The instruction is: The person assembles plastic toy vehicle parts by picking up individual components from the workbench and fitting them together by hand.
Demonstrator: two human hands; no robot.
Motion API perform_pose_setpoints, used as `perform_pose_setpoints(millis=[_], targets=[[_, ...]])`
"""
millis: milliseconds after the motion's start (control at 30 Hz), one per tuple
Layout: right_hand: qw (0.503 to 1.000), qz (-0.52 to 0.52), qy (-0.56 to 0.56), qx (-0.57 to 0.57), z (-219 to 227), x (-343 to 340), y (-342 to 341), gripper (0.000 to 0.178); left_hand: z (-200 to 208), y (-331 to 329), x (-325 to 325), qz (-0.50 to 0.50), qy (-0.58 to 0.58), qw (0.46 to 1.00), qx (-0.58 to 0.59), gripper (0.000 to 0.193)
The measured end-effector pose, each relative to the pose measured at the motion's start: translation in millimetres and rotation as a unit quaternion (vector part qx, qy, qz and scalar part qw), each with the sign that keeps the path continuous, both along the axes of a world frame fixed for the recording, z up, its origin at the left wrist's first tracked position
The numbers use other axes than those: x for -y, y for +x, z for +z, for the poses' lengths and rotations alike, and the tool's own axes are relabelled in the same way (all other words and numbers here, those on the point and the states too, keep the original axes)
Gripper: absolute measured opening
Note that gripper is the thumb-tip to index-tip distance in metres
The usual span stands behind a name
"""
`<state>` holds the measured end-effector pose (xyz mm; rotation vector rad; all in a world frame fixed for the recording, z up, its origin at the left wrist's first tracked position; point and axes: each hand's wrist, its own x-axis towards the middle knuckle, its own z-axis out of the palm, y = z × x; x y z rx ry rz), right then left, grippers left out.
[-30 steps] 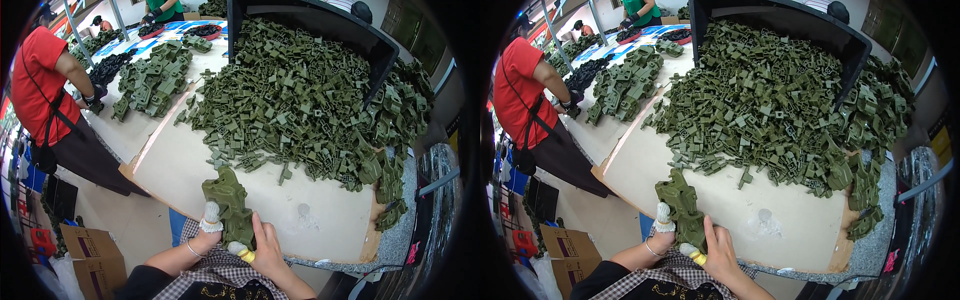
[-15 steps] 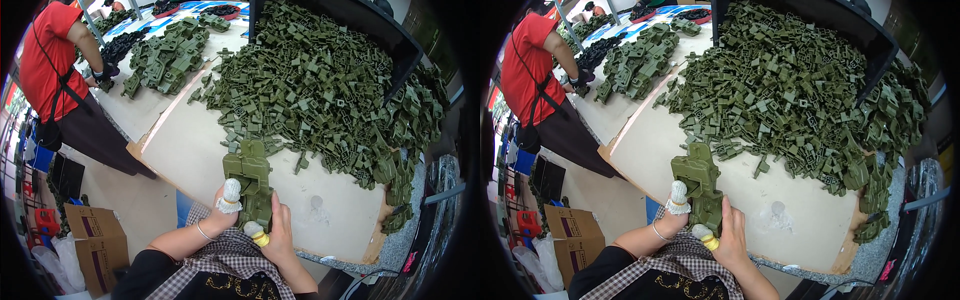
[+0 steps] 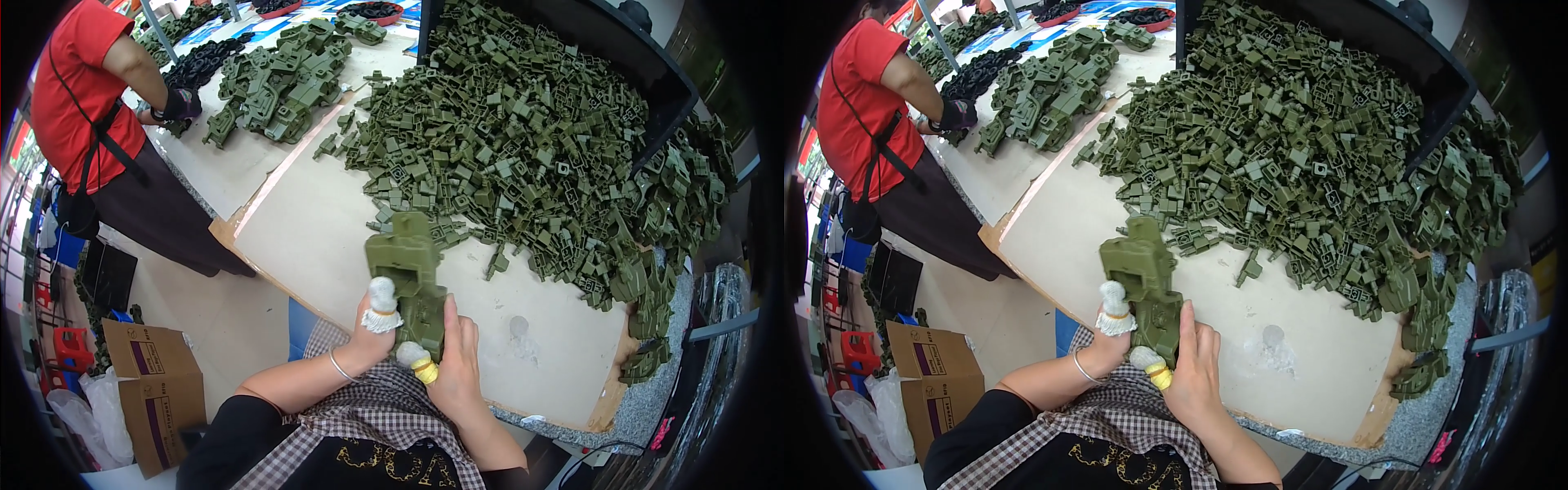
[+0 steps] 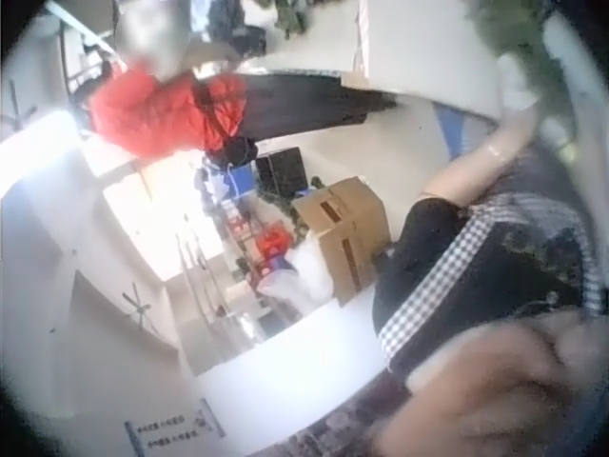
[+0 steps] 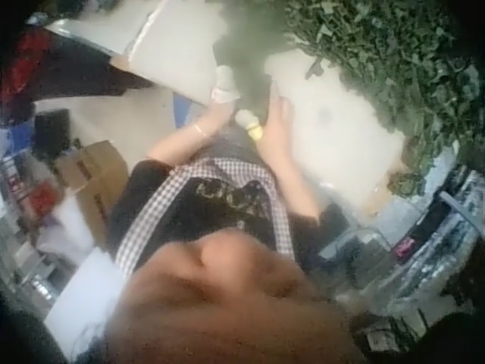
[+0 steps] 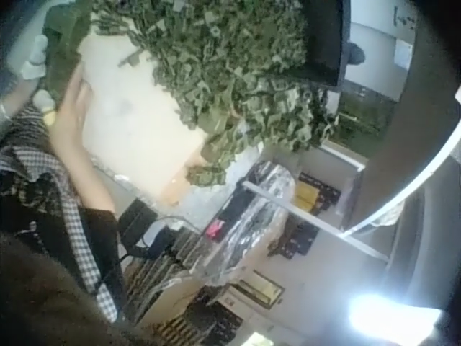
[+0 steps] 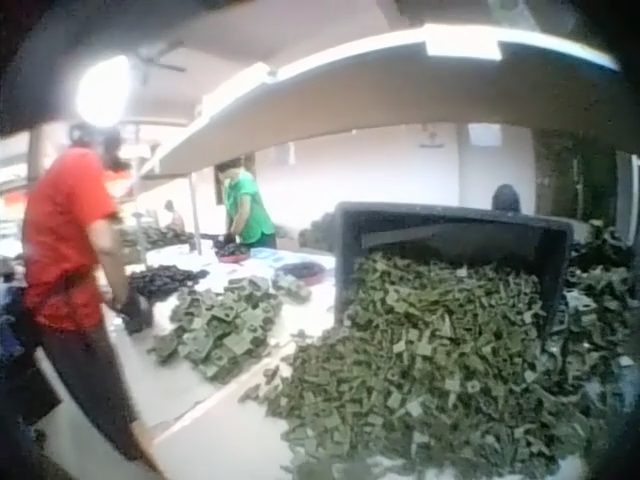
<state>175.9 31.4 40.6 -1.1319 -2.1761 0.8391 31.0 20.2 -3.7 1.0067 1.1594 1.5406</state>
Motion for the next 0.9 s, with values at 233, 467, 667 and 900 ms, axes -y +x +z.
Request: perform_pose_setpoints(millis=[233,467,667,900], targets=[[0.994,0.073,0.078,-0.005,17,-7,5,0.081,-6,0,17,-0.136,-0.063,0.961,0.234,0.052],[0.945,-0.021,-0.159,-0.284,-12,-2,21,0.086,8,-6,2,-0.105,0.036,0.959,0.262,0.055],[0.857,0.039,-0.351,-0.375,-6,-15,20,0.069,23,-17,3,-0.133,0.014,0.936,0.326,0.055],[0.967,0.057,-0.199,-0.151,-7,-64,52,0.064,98,-43,-5,-0.27,0.059,0.907,-0.317,0.039]])
